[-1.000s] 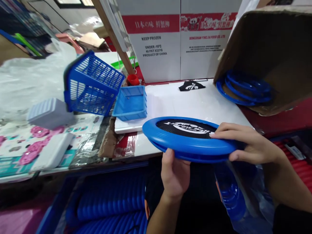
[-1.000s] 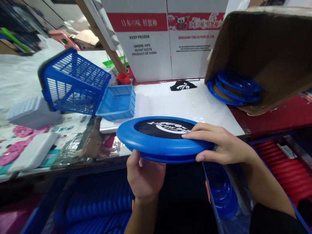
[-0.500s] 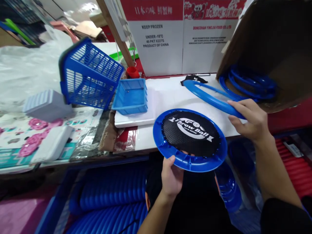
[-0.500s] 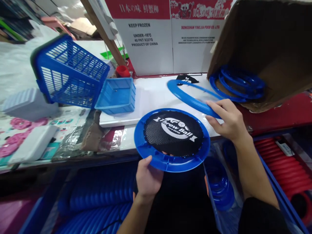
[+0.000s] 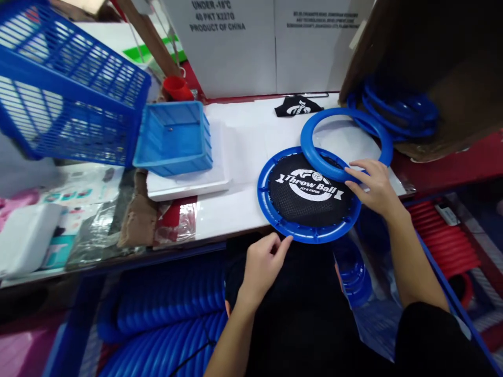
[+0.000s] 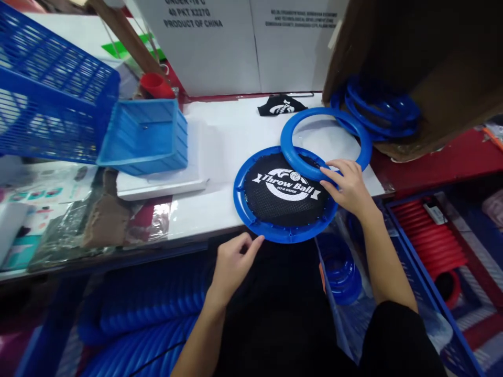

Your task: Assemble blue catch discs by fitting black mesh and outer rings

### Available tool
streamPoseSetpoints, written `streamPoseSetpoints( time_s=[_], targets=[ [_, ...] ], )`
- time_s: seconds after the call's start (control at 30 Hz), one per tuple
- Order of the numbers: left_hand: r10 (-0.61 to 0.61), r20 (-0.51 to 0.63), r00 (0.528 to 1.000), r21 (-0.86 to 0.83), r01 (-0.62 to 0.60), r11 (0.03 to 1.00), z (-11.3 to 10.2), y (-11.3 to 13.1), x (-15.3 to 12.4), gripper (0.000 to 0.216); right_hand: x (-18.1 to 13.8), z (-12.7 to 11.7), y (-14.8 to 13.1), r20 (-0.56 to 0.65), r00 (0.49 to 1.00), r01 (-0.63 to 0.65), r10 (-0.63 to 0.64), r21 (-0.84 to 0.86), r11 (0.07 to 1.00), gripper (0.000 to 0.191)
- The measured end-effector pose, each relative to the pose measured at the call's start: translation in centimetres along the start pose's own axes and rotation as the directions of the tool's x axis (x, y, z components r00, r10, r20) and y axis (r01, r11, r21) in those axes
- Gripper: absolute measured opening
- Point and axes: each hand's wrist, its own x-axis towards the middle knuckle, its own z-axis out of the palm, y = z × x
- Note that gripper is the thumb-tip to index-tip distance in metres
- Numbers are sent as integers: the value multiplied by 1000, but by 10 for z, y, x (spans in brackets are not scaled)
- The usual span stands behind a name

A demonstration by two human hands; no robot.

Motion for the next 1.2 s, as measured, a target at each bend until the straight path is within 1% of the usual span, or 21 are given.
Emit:
streamPoseSetpoints(
  time_s=[0.03, 0.07, 0.1, 0.13, 0.17, 0.23, 0.27, 0.3, 0.33, 0.4, 0.5, 0.57, 0.7, 0.77, 0.87, 0.97, 1.13, 1.2],
  targets=[
    [119, -80, 990, 88, -112, 990, -5, 2, 3, 40, -3, -7, -14, -3, 1000, 11, -11, 47, 999, 28],
    [240, -124, 963, 175, -217, 960, -9, 4, 8, 27, -6, -13, -30, 16, 999, 34, -35, 99, 995, 28],
    [351, -120, 929, 260, -312, 914, -12, 7, 14, 11, -10, -18, -46, 49, 997, 56, -64, 141, 988, 27],
    [441, -73, 895, 338, -394, 855, -13, 10, 22, 11, -15, -22, -60, 98, 992, 65, -82, 163, 984, 26],
    [506, 4, 862, 400, -465, 790, -13, 12, 30, 22, -19, -24, -73, 148, 985, 66, -93, 178, 982, 24],
    [571, 174, 802, 459, -579, 674, -12, 14, 44, 28, -28, -24, -91, 213, 972, 56, -96, 186, 981, 21],
    [589, 239, 772, 456, -625, 634, -12, 14, 49, 27, -33, -21, -96, 218, 972, 47, -87, 185, 982, 18],
    [604, 281, 746, 437, -660, 611, -12, 14, 52, 26, -37, -18, -100, 204, 976, 37, -75, 185, 982, 16],
    [620, 295, 727, 410, -682, 606, -13, 13, 54, 25, -40, -14, -101, 179, 982, 24, -58, 188, 982, 15],
    [650, 255, 716, 331, -696, 637, -14, 8, 54, 23, -47, -4, -100, 114, 993, 5, -31, 221, 975, 14],
    [668, 124, 734, 191, -678, 710, -13, -1, 51, 20, -53, 7, -97, 39, 999, -2, -11, 320, 948, 15],
    [674, 46, 737, 111, -675, 730, -9, -11, 49, 22, -55, 10, -95, 5, 1000, 3, -5, 372, 928, 16],
    [704, -63, 707, 6, -705, 709, 2, -31, 48, 23, -56, 9, -89, 8, 999, 36, -44, 430, 902, 18],
    [704, -83, 705, -4, -707, 707, 5, -37, 48, 24, -55, 8, -86, 26, 997, 58, -77, 443, 895, 19],
    [696, -59, 716, -8, -698, 716, 4, -38, 48, 25, -53, 7, -82, 33, 994, 78, -103, 446, 892, 20],
    [706, 3, 708, -2, -706, 708, -3, -35, 53, 21, -52, 8, -81, 19, 994, 92, -111, 441, 893, 20],
    [751, 121, 649, -9, -755, 655, -16, -34, 75, 15, -49, 14, -79, 13, 993, 99, -116, 428, 898, 22],
    [750, 158, 642, 1, -760, 650, -19, -34, 84, 14, -44, 18, -76, 18, 995, 84, -101, 410, 908, 22]
  ],
)
